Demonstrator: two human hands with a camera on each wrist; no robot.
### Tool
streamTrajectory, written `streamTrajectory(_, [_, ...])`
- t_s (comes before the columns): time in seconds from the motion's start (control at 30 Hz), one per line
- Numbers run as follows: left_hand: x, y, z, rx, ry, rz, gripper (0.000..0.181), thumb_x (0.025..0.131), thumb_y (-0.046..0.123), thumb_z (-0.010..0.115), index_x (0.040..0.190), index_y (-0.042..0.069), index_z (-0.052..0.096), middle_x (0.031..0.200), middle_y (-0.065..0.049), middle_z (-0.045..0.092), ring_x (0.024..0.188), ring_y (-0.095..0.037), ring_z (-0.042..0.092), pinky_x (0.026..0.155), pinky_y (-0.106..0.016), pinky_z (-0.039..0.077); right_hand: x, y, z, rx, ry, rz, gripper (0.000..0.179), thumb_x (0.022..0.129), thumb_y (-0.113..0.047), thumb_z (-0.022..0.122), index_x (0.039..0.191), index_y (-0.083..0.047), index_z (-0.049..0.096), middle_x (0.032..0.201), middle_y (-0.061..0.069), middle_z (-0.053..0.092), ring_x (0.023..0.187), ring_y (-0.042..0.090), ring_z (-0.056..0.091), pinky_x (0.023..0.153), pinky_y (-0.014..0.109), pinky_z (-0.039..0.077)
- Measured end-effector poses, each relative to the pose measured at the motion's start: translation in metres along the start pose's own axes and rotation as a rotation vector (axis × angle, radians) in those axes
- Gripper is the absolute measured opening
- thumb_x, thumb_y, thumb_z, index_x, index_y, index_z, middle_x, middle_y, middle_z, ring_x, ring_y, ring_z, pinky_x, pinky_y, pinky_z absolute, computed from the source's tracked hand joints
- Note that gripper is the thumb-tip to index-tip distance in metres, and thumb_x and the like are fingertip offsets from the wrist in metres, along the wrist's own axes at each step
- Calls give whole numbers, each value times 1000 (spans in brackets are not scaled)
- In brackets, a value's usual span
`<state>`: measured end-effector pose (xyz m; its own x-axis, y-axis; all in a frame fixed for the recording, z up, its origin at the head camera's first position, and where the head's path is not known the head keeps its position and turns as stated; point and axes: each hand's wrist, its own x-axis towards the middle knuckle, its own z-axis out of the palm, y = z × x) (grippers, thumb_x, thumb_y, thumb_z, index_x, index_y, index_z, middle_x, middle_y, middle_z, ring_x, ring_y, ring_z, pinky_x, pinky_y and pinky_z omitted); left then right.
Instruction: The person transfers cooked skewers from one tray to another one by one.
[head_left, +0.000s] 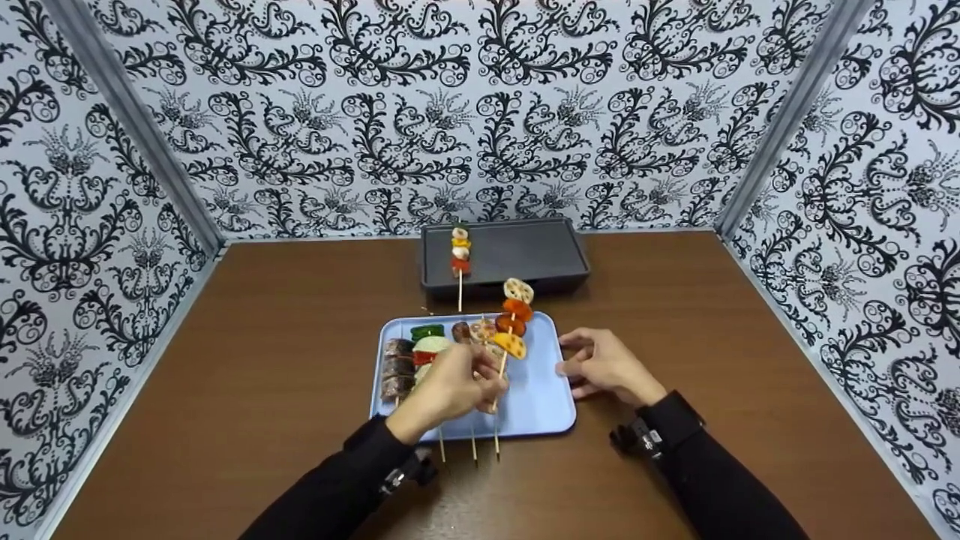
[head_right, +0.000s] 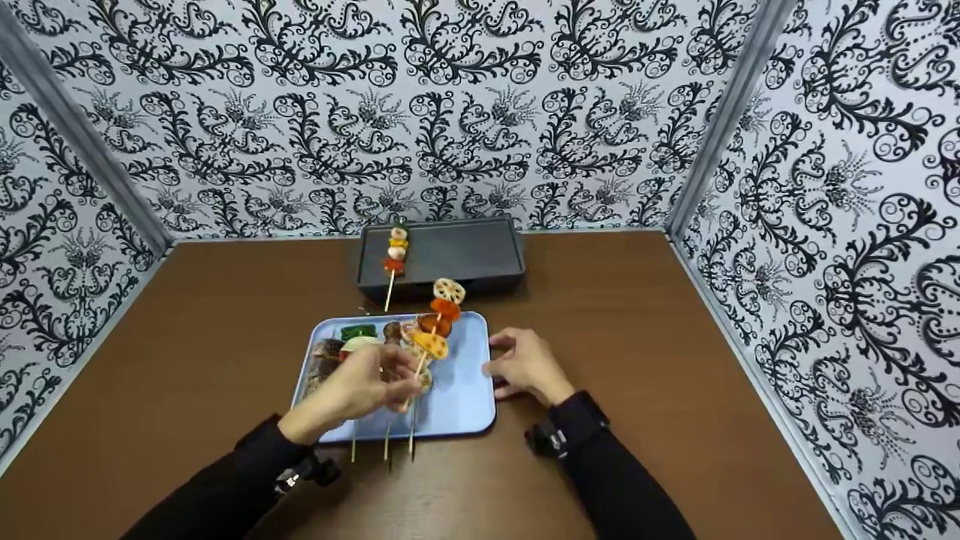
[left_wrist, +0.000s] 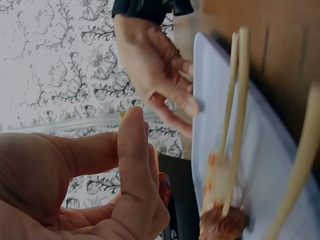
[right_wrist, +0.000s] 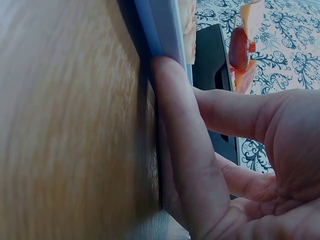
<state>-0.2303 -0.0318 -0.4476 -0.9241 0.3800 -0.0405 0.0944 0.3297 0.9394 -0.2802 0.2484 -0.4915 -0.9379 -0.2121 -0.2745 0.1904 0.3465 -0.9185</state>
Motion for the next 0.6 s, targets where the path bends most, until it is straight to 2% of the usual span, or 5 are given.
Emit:
streamTrajectory(0.07, [1, 0, 5, -27, -7, -25, 19, 86, 0, 74, 102, -7, 68, 87, -12, 69, 58, -13, 67, 58, -37, 69, 0, 0, -1, -2, -2, 3, 57, 86, -8, 80, 138, -6, 57, 101, 19, 67, 80, 25, 71, 66, 43, 70])
streamTrajectory(0.23, [5, 0, 16, -83, -17, -113, 21, 86, 0, 76, 103, -7, 67, 89, -13, 70, 57, -12, 67, 59, -36, 69, 0, -1, -2, -3, -15, 6, 56, 88, -9, 79, 139, -8, 57, 105, 21, 68, 82, 26, 72, 68, 43, 70])
streamTrajectory(0.4, [6, -2, 25, -57, -27, -161, 19, 83, -3, 78, 100, -4, 69, 85, -10, 71, 59, -13, 66, 57, -32, 68, 0, 0, -3, 10, -22, 14, 55, 88, -7, 77, 139, -7, 56, 107, 22, 67, 84, 27, 73, 71, 45, 70])
streamTrajectory(0.6, [6, -2, 35, -15, -41, -168, 13, 85, 4, 81, 91, 0, 71, 81, -8, 73, 56, -12, 68, 58, -34, 68, 0, 1, -6, 20, -53, 15, 55, 89, -5, 76, 141, -7, 55, 108, 23, 66, 87, 28, 73, 74, 45, 70])
